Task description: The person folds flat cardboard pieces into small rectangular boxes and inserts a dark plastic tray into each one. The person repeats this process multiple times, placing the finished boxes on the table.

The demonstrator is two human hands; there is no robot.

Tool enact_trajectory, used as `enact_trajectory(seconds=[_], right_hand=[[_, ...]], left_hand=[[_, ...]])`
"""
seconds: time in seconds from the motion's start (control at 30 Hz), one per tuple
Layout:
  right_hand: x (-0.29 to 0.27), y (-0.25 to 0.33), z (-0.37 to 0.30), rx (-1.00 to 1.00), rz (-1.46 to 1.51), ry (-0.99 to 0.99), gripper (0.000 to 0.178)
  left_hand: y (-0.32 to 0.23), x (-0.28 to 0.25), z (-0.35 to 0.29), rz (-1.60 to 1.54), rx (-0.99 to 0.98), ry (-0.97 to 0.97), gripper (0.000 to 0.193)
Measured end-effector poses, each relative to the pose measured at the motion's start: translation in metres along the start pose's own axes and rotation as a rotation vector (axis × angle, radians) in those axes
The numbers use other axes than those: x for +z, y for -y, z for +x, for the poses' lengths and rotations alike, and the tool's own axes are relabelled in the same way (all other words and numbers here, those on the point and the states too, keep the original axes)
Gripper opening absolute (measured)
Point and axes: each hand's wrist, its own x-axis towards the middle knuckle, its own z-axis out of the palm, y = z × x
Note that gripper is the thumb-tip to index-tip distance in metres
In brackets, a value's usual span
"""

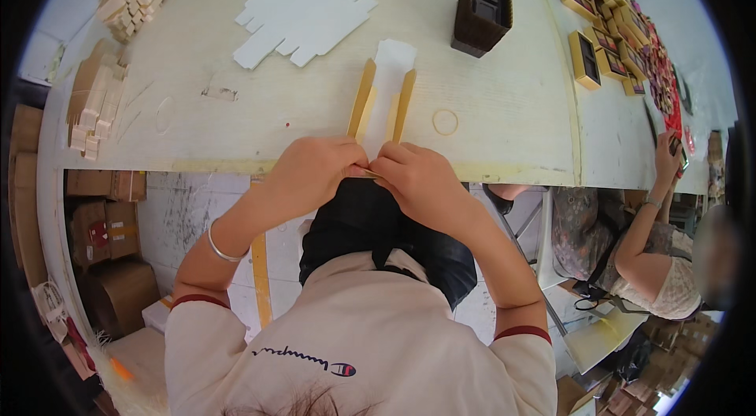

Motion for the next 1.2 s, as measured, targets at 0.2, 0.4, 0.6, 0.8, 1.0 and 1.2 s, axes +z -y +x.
enact_trajectory(seconds=[0.2, 0.4, 0.6, 0.8, 1.0, 1.2], right_hand=[[-0.019, -0.003, -0.001, 0.048, -0.020, -0.116, 0.033], [-0.036, -0.044, 0.004, -0.055, -0.292, -0.242, 0.018], [0.000, 0.021, 0.007, 0.022, 0.101, -0.270, 0.033], [-0.026, -0.003, -0.004, -0.047, -0.116, -0.195, 0.045], [-0.015, -0.014, 0.008, -0.173, -0.041, -0.059, 0.016], [0.004, -0.008, 0.021, -0.080, 0.053, -0.092, 0.018]], left_hand=[[-0.005, -0.018, 0.007, 0.166, 0.002, 0.165, 0.022], [0.001, -0.026, 0.013, 0.593, 0.296, -0.168, 0.022], [-0.003, 0.002, 0.000, 0.464, 0.040, -0.159, 0.032], [0.028, -0.014, -0.017, 0.180, 0.197, -0.083, 0.033], [0.033, -0.014, -0.010, 0.082, 0.235, -0.078, 0.028], [0.018, 0.014, -0.009, -0.103, 0.065, -0.200, 0.021]])
